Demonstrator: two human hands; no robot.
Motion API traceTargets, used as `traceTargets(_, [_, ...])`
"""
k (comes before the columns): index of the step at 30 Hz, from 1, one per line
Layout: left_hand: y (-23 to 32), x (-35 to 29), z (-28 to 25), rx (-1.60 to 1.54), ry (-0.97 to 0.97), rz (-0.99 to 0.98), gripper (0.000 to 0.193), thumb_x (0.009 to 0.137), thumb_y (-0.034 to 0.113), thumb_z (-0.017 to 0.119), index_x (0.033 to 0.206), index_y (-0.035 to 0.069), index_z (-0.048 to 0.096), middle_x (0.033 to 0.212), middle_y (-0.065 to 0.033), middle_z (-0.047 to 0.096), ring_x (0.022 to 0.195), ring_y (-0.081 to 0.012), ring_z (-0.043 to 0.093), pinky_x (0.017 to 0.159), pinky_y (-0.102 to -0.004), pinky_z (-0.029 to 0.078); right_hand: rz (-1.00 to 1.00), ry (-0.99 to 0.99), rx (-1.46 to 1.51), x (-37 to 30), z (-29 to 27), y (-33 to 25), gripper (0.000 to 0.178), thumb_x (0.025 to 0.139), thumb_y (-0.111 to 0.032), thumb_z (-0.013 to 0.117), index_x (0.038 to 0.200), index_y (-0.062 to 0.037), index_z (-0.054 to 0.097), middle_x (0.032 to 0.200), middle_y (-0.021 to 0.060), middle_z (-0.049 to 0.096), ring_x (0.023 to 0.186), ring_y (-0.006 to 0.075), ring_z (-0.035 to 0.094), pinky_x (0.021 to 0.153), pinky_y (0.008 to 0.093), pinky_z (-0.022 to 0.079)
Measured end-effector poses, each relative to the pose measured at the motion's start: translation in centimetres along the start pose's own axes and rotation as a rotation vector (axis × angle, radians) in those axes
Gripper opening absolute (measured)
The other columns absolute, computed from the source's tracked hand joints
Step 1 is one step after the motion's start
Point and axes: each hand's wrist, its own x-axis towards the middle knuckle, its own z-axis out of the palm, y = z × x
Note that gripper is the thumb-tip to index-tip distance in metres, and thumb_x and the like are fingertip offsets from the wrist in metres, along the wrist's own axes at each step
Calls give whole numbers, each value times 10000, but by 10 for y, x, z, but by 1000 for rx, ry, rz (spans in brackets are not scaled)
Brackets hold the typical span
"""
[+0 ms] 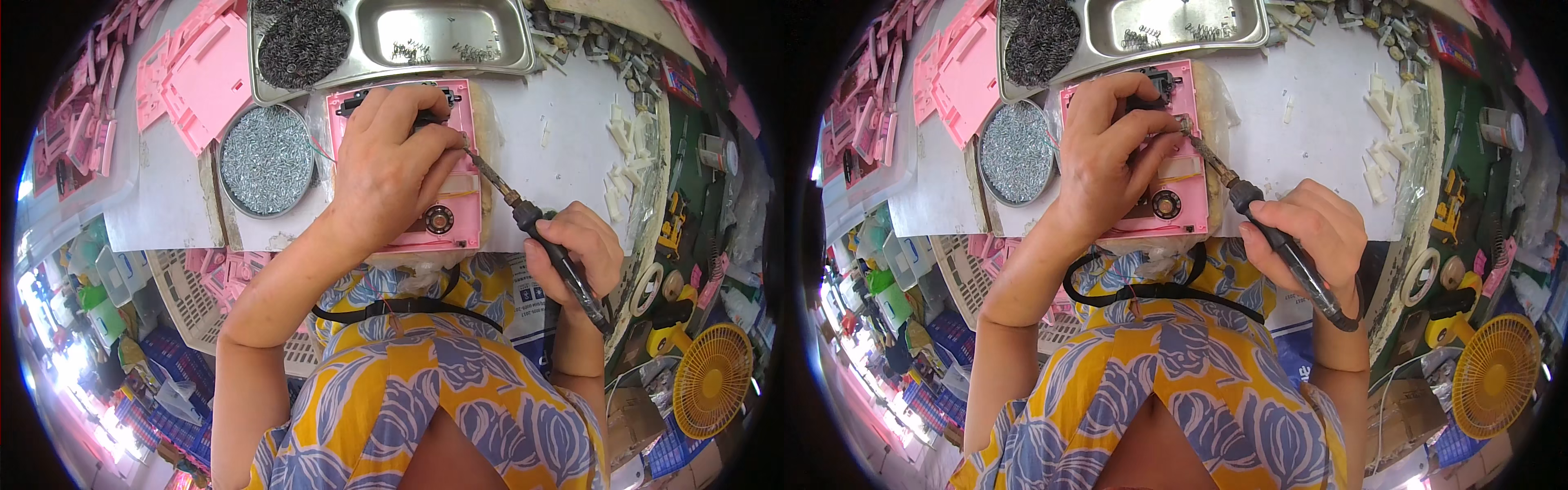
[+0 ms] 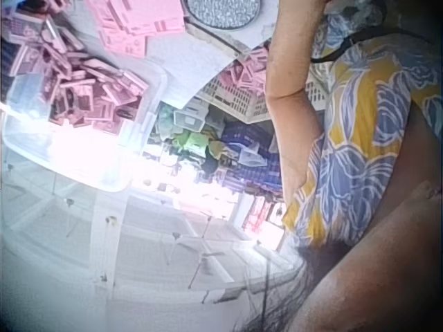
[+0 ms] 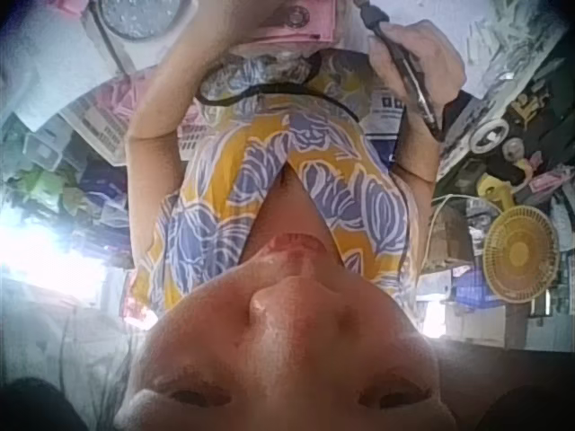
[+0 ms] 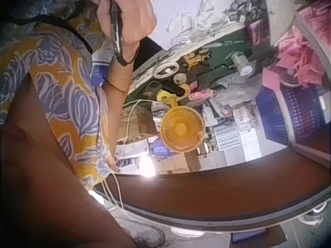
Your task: Assembling an electronic toy by soldering internal wires and components and then securing the plastic housing with an electric screwdriver.
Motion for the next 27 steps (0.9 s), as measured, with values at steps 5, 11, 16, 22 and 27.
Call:
traceTargets(5, [-1, -1, 1, -8, 3, 3, 237, 703, 21, 831, 910, 63, 725, 1066, -85, 632, 943, -281, 596, 797, -379, 483, 13, 6, -8, 0, -2, -2, 298, 729, 14, 806, 992, 11, 666, 662, 89, 628, 515, 212, 566, 483, 300, 425])
traceTargets(11, [-2, 0, 0, -21, 2, 22, 236, 701, 21, 828, 908, 67, 726, 1059, -81, 634, 931, -280, 593, 793, -380, 473, 2, 15, -9, 1, -2, -2, 294, 732, 11, 807, 989, 12, 665, 661, 88, 628, 514, 214, 566, 485, 298, 427])
traceTargets(16, [-2, 0, 1, -26, 9, 31, 236, 700, 22, 827, 909, 68, 729, 1057, -79, 637, 922, -279, 591, 788, -382, 469, 4, 3, -11, 2, 0, -2, 293, 735, 13, 808, 992, 12, 666, 672, 89, 633, 518, 214, 567, 485, 300, 430])
traceTargets(22, [-2, 0, 1, -26, 11, 27, 235, 698, 22, 826, 907, 70, 731, 1060, -77, 638, 914, -280, 590, 783, -381, 469, 14, 1, -2, 0, 0, -1, 289, 740, 14, 805, 994, 14, 668, 682, 92, 639, 521, 215, 573, 482, 304, 432])
traceTargets(27, [-3, 0, 1, -18, 9, 38, 233, 696, 21, 824, 904, 69, 730, 1063, -77, 637, 911, -277, 589, 777, -375, 469, 16, 21, 12, -3, 2, 0, 284, 743, 9, 805, 993, 15, 668, 678, 93, 636, 517, 215, 572, 479, 304, 429])
